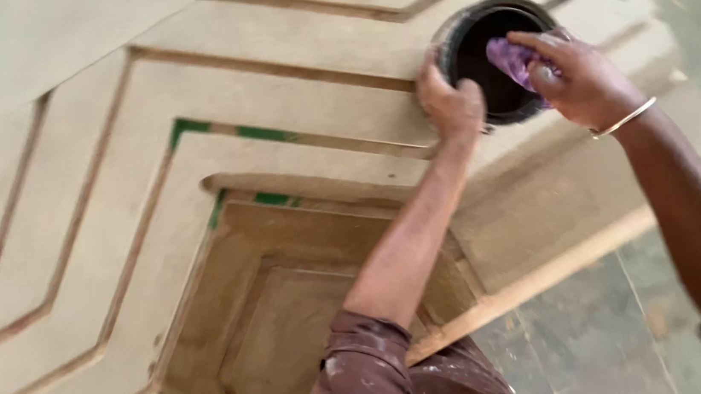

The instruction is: The person applies a dark wood stain to a large wooden door panel using a purple cloth. They repeatedly dip the cloth into a metal can of stain and rub it onto the surface, covering the flat areas and recessed panels systematically.

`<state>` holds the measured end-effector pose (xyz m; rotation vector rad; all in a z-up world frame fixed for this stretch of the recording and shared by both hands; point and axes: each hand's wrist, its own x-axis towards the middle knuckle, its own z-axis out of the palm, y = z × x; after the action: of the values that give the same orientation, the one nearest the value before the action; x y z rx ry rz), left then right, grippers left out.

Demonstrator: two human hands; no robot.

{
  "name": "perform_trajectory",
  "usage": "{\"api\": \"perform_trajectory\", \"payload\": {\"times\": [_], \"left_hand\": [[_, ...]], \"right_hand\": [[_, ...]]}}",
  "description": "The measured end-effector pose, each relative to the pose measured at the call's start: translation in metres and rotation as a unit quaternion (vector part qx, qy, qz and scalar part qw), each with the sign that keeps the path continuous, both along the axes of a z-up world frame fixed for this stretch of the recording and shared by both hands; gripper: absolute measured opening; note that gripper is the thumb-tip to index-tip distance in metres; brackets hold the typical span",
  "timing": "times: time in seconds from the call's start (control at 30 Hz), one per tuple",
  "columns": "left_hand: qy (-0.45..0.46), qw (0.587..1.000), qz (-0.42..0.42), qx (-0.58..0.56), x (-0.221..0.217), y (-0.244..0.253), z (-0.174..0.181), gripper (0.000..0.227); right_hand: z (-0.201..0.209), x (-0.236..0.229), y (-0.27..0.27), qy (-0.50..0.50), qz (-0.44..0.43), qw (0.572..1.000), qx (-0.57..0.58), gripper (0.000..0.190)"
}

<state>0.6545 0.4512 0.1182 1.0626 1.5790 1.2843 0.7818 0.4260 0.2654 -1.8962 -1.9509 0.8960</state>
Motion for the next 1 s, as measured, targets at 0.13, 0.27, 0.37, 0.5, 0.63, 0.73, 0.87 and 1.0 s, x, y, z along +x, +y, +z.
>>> {"api": "perform_trajectory", "payload": {"times": [0.13, 0.27, 0.37, 0.5, 0.63, 0.73, 0.87, 1.0], "left_hand": [[-0.107, 0.994, 0.016, 0.017, -0.042, -0.011, 0.014, 0.072], [-0.126, 0.991, 0.015, 0.047, -0.11, -0.017, 0.037, 0.075], [-0.117, 0.992, 0.035, 0.039, -0.171, -0.026, 0.053, 0.077], [-0.051, 0.996, 0.066, -0.023, -0.26, -0.04, 0.058, 0.078], [-0.062, 0.989, 0.13, 0.043, -0.351, -0.048, 0.046, 0.077], [-0.049, 0.979, 0.179, 0.079, -0.416, -0.053, 0.036, 0.075], [-0.163, 0.96, 0.22, 0.061, -0.484, -0.056, 0.033, 0.075], [-0.13, 0.955, 0.26, 0.053, -0.532, -0.059, 0.034, 0.074]], "right_hand": [[-0.008, -0.067, 0.03, -0.219, 0.142, 0.965, -0.017, 0.031], [-0.041, -0.127, 0.042, -0.36, 0.249, 0.897, -0.068, 0.021], [-0.078, -0.178, 0.056, -0.38, 0.29, 0.875, -0.081, 0.02], [-0.102, -0.261, 0.069, -0.351, 0.375, 0.856, -0.065, 0.025], [-0.08, -0.348, 0.081, -0.2, 0.418, 0.885, -0.052, 0.037], [-0.047, -0.393, 0.09, -0.043, 0.39, 0.918, -0.065, 0.048], [-0.019, -0.448, 0.101, 0.008, 0.294, 0.945, -0.145, 0.036], [-0.017, -0.499, 0.091, 0.068, 0.195, 0.963, -0.173, 0.028]]}}
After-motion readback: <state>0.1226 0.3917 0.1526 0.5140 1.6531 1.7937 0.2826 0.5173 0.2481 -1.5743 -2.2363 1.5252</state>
